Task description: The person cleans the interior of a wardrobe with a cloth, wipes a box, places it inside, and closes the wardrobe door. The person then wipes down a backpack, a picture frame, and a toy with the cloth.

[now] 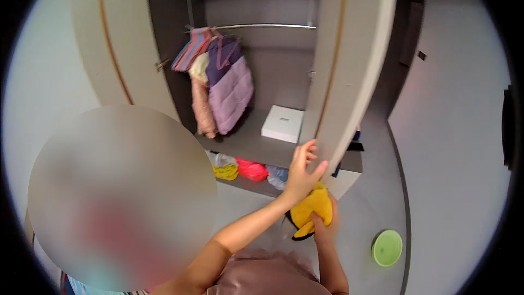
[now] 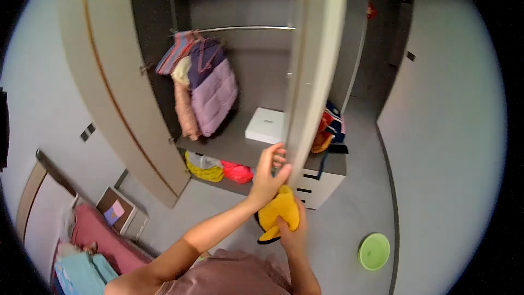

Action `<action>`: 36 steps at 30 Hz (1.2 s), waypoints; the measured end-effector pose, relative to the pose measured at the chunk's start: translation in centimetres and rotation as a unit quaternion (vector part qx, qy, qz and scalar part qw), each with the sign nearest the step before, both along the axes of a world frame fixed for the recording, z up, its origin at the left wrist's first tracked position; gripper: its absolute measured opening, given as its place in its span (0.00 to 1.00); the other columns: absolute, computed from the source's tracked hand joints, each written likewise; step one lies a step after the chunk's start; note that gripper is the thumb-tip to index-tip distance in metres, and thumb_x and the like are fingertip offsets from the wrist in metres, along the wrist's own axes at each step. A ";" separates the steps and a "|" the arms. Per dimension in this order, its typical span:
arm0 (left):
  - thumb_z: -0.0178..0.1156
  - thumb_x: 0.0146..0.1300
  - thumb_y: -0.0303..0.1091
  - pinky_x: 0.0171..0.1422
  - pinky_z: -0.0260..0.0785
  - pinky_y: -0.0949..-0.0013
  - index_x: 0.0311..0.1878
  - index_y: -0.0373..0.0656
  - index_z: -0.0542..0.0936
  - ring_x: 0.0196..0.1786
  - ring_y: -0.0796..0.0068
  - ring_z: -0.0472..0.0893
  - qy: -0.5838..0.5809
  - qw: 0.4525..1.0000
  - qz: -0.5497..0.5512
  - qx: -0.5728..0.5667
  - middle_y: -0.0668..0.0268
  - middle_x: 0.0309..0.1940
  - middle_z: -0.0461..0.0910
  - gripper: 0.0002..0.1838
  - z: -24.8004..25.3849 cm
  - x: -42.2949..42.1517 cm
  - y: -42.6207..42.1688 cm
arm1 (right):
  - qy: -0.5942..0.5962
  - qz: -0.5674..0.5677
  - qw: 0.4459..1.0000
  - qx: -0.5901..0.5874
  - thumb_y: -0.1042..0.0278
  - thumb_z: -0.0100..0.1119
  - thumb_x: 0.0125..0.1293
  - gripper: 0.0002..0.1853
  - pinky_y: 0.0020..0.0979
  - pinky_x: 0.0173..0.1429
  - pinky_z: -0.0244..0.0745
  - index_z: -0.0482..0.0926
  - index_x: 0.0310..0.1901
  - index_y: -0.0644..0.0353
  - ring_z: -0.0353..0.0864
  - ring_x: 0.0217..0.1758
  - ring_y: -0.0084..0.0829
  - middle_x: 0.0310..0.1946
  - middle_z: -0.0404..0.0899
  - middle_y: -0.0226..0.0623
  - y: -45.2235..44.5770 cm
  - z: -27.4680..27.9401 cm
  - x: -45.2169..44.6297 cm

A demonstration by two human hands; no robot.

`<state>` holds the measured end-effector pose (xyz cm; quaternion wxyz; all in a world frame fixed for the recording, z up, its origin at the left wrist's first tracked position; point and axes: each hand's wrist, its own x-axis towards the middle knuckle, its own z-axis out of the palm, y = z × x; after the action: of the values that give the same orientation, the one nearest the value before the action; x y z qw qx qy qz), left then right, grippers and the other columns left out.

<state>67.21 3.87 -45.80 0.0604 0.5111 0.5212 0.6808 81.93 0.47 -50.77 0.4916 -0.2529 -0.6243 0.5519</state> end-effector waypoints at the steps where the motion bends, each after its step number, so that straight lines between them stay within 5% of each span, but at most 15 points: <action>1: 0.69 0.55 0.31 0.56 0.66 0.66 0.67 0.40 0.64 0.54 0.67 0.72 0.008 1.000 -0.014 -0.002 0.60 0.57 0.69 0.36 0.5 -0.1 0.3 | 0.005 -0.018 1.000 -0.001 0.83 0.53 0.57 0.31 0.33 0.66 0.67 0.65 0.65 0.65 0.72 0.62 0.34 0.59 0.71 0.41 0.7 -0.6 0.5; 6: 0.70 0.45 0.22 0.63 0.66 0.60 0.69 0.43 0.64 0.60 0.54 0.71 0.107 0.991 0.083 0.012 0.55 0.60 0.66 0.44 1.1 2.8 -1.0 | 0.072 0.019 0.997 -0.035 0.79 0.54 0.53 0.33 0.32 0.65 0.67 0.65 0.65 0.67 0.72 0.61 0.31 0.58 0.72 0.41 1.3 -2.3 1.2; 11: 0.67 0.44 0.19 0.63 0.67 0.62 0.68 0.44 0.68 0.61 0.55 0.72 0.089 0.993 0.073 0.027 0.57 0.58 0.69 0.42 0.4 0.5 -1.7 | 0.060 0.097 0.992 -0.046 0.78 0.53 0.54 0.32 0.31 0.64 0.67 0.65 0.65 0.67 0.74 0.59 0.30 0.56 0.74 0.39 2.5 -3.2 -0.7; 15: 0.66 0.47 0.19 0.60 0.70 0.65 0.64 0.42 0.74 0.56 0.58 0.78 0.098 0.992 0.081 0.012 0.56 0.53 0.76 0.36 1.1 -4.1 -4.5 | 0.042 0.179 0.981 -0.066 0.78 0.57 0.56 0.32 0.31 0.64 0.67 0.65 0.66 0.67 0.74 0.59 0.29 0.55 0.75 0.38 1.4 -2.9 -5.0; 19: 0.66 0.54 0.26 0.48 0.71 0.71 0.47 0.36 0.82 0.43 0.69 0.79 0.088 0.988 0.130 -0.011 0.60 0.40 0.78 0.15 0.3 -11.0 -7.7 | 0.008 0.237 0.971 -0.018 0.77 0.60 0.57 0.32 0.31 0.65 0.66 0.66 0.66 0.64 0.72 0.61 0.28 0.57 0.74 0.39 0.3 -2.9 -11.2; 22: 0.66 0.57 0.26 0.42 0.68 0.74 0.43 0.35 0.81 0.35 0.79 0.75 -0.009 0.990 0.142 -0.017 0.67 0.31 0.78 0.11 0.0 -16.9 -8.4 | 0.015 0.258 0.966 0.000 0.77 0.60 0.58 0.33 0.31 0.65 0.66 0.64 0.67 0.61 0.73 0.60 0.29 0.57 0.74 0.40 -0.2 -2.0 -14.9; 23: 0.66 0.59 0.25 0.44 0.69 0.75 0.44 0.35 0.80 0.39 0.82 0.76 -0.043 0.990 0.131 -0.007 0.69 0.35 0.80 0.10 -0.8 -19.3 -8.2 | 0.027 0.265 0.964 -0.016 0.77 0.60 0.57 0.33 0.31 0.65 0.67 0.64 0.67 0.60 0.73 0.60 0.30 0.56 0.75 0.40 -0.4 -1.6 -16.1; 29: 0.64 0.64 0.26 0.52 0.71 0.76 0.55 0.36 0.76 0.47 0.80 0.79 -0.143 0.987 0.076 0.004 0.66 0.46 0.81 0.16 -0.7 -31.8 -5.1 | 0.010 0.196 0.980 -0.013 0.77 0.61 0.56 0.31 0.32 0.63 0.69 0.66 0.64 0.58 0.75 0.57 0.31 0.53 0.75 0.39 1.2 -1.1 -21.0; 32: 0.63 0.66 0.28 0.47 0.71 0.77 0.54 0.36 0.77 0.43 0.81 0.79 -0.163 0.980 0.092 -0.063 0.67 0.43 0.82 0.15 0.9 -36.2 -3.0 | 0.012 0.158 0.987 -0.012 0.76 0.61 0.56 0.31 0.32 0.62 0.70 0.66 0.63 0.58 0.75 0.57 0.31 0.54 0.74 0.39 2.2 -1.3 -23.0; 36: 0.62 0.66 0.29 0.41 0.69 0.78 0.53 0.36 0.78 0.37 0.82 0.77 -0.117 0.992 0.051 -0.010 0.69 0.38 0.82 0.14 -1.2 -42.7 1.6 | -0.005 0.081 0.997 -0.004 0.75 0.61 0.57 0.29 0.31 0.59 0.71 0.68 0.62 0.60 0.76 0.55 0.31 0.52 0.76 0.39 2.7 -2.6 -24.4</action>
<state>24.49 5.44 -47.02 0.0917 0.4003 0.5427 0.7327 57.57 3.16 -53.40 0.4412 -0.2064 -0.6431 0.5908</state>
